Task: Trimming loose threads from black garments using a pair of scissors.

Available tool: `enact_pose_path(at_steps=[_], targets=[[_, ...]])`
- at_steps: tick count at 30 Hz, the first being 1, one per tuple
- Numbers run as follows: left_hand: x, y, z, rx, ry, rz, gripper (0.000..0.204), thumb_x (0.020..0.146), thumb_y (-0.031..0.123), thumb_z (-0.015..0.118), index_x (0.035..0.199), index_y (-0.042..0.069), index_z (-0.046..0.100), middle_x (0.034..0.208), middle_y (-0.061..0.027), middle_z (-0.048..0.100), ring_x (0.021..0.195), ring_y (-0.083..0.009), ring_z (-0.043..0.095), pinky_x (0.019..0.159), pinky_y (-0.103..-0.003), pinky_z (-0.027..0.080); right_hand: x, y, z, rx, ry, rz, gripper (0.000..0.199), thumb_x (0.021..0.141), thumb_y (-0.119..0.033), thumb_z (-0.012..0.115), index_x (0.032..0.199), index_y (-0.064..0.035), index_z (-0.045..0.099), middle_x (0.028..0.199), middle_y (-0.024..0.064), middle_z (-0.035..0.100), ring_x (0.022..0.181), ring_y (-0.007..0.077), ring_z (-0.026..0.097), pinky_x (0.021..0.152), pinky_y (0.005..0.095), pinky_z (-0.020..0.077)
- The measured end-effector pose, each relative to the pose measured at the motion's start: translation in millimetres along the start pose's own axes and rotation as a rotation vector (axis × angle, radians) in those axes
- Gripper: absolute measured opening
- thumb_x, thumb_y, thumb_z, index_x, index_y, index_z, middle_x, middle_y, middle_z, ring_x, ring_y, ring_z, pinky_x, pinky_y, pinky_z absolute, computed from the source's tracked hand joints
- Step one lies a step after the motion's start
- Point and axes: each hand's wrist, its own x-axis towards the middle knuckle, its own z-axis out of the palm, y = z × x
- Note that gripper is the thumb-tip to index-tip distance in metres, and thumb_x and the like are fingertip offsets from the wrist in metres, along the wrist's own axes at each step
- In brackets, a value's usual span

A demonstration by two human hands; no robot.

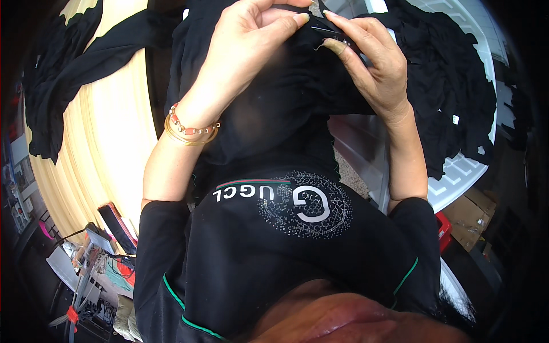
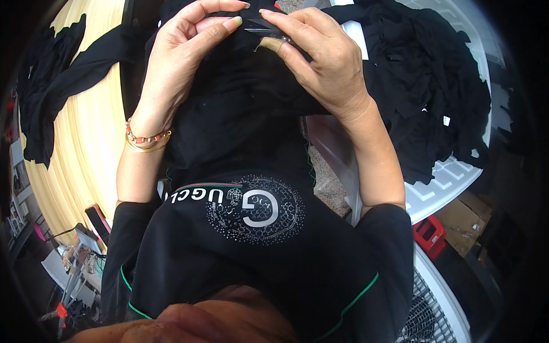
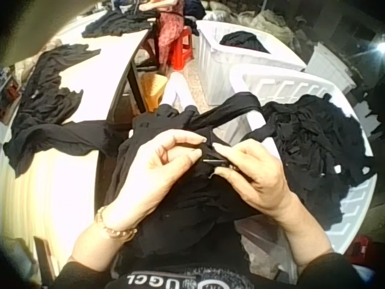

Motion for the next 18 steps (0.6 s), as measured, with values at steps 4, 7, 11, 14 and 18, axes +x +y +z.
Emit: enact_pose_path(at_steps=[4,7,11,14,18], targets=[[6,-9,-4,0.051,-0.005,0.027,0.024,0.094,-0.001,0.057,0.117,-0.003,0.059,0.094,-0.0028,0.068,0.081,-0.0036,0.061,0.075,-0.016,0.048,0,-2,-1,0.006,0.004,0.014,0.039,0.081,-0.004,0.075,0.119,-0.0034,0.068,0.091,0.0073,0.064,0.076,0.0151,0.059,0.065,0.0244,0.0459],[23,-33,-13,-0.15,-0.412,0.665,0.024,0.093,-0.001,0.058,0.118,-0.003,0.059,0.095,-0.0029,0.068,0.081,-0.0042,0.061,0.076,-0.016,0.048,-1,-2,-2,0.004,-0.019,0.028,0.037,0.082,-0.003,0.073,0.119,-0.004,0.068,0.09,0.0066,0.064,0.075,0.0143,0.058,0.065,0.0239,0.0455],[3,-9,-4,-0.085,-0.242,0.304,0.024,0.094,0.0,0.057,0.118,-0.003,0.059,0.097,-0.0036,0.069,0.085,-0.0054,0.062,0.079,-0.017,0.048,-5,5,-3,0.027,-0.012,0.003,0.034,0.084,-0.002,0.071,0.118,-0.0036,0.069,0.092,0.0055,0.065,0.076,0.0128,0.059,0.065,0.0233,0.0459],[-5,5,4,-0.005,-0.02,-0.024,0.024,0.095,0.001,0.056,0.118,-0.003,0.059,0.099,-0.0044,0.069,0.088,-0.006,0.062,0.081,-0.018,0.048,-6,3,0,0.244,0.055,0.153,0.028,0.087,-0.003,0.069,0.115,-0.0017,0.069,0.094,0.0037,0.066,0.078,0.0095,0.059,0.066,0.0225,0.0469],[-9,7,15,-0.081,-0.084,0.052,0.023,0.095,0.001,0.056,0.117,-0.003,0.059,0.104,-0.006,0.067,0.09,-0.0071,0.061,0.082,-0.019,0.048,-4,0,1,0.508,0.016,0.408,0.021,0.089,-0.01,0.071,0.107,-0.0007,0.07,0.087,0.0006,0.066,0.076,0.0055,0.059,0.066,0.0201,0.0475]])
